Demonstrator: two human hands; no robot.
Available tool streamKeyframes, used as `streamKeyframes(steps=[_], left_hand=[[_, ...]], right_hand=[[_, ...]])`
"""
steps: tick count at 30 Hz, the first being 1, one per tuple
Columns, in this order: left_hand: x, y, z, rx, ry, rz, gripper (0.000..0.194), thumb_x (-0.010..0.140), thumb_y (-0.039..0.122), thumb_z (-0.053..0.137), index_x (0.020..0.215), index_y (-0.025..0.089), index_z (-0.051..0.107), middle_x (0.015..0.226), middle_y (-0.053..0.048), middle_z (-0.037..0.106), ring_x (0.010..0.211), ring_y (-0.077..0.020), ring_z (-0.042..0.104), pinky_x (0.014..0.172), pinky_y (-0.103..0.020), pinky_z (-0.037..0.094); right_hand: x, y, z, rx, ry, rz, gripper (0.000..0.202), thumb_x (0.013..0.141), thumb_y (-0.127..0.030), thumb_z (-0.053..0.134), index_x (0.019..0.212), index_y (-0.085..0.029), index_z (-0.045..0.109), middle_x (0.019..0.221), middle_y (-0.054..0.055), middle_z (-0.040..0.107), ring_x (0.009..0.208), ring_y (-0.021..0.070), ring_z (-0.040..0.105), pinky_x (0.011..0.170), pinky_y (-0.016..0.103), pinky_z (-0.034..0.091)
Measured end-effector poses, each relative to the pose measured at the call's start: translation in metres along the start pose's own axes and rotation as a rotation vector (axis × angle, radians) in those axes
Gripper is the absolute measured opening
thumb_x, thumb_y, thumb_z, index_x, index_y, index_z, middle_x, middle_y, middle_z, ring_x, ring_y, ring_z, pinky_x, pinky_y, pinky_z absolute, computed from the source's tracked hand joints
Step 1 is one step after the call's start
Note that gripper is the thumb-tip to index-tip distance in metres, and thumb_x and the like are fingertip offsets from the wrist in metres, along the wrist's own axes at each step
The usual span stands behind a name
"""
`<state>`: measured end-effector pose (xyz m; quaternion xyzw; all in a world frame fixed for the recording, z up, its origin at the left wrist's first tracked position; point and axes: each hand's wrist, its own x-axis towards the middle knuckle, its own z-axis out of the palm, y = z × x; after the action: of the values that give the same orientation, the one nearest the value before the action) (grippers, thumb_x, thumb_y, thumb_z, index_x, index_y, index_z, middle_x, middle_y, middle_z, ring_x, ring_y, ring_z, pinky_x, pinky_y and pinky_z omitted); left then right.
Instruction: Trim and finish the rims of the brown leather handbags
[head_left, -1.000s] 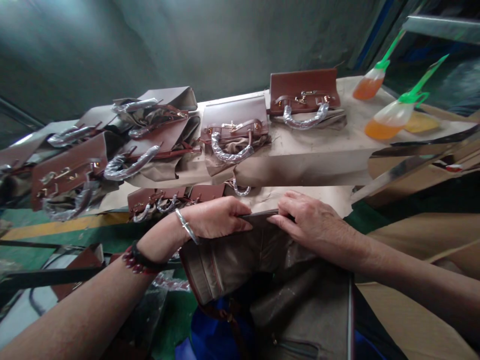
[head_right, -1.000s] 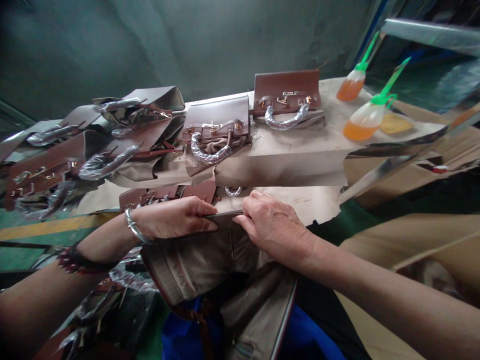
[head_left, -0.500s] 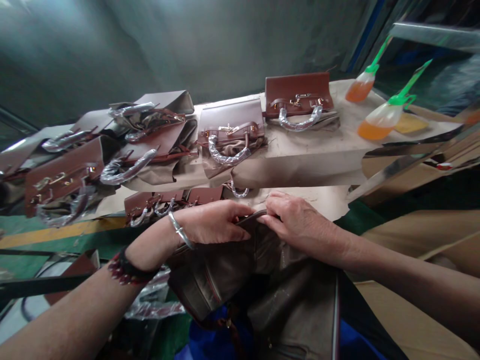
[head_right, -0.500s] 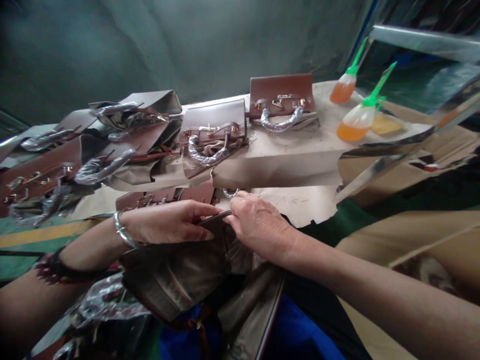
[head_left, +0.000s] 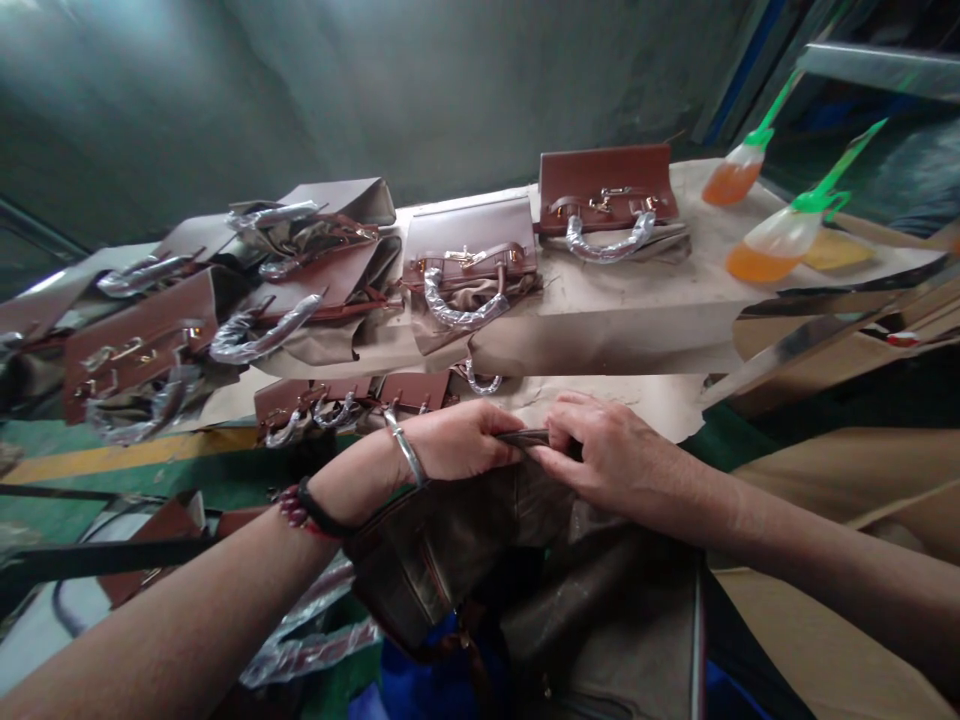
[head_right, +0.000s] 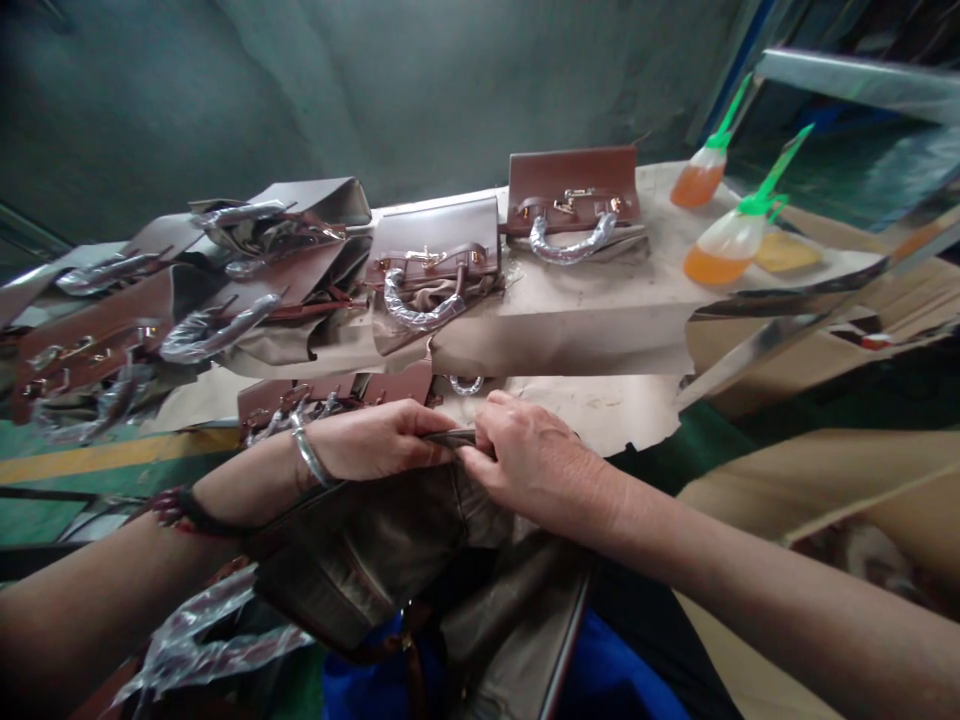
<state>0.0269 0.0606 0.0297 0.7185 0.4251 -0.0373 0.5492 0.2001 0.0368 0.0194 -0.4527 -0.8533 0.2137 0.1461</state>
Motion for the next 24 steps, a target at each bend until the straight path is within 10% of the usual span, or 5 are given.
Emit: streamKeyframes(steps=[15, 24], left_hand=[[0.005, 0.007, 0.003, -0.011, -0.002, -0.047, 0.018, 0.068, 0.020, 0.043, 0.076, 0.011, 0.056, 0.058, 0.004, 0.042, 0.054, -0.0087, 0.036, 0.052, -0.018, 0.032], [0.000, 0.006, 0.003, 0.073, 0.019, -0.027, 0.019, 0.069, 0.019, 0.042, 0.076, 0.012, 0.057, 0.059, 0.004, 0.043, 0.055, -0.0082, 0.037, 0.048, -0.016, 0.031]], right_hand=[[-0.009, 0.006, -0.004, 0.145, 0.199, -0.029, 0.014, 0.079, -0.022, 0.046, 0.066, -0.017, 0.045, 0.072, 0.002, 0.048, 0.070, 0.0136, 0.046, 0.064, 0.026, 0.037], [0.007, 0.010, -0.007, 0.317, -0.033, 0.138, 0.018, 0.075, -0.029, 0.050, 0.063, -0.017, 0.046, 0.059, -0.003, 0.048, 0.057, 0.0103, 0.044, 0.051, 0.022, 0.031]])
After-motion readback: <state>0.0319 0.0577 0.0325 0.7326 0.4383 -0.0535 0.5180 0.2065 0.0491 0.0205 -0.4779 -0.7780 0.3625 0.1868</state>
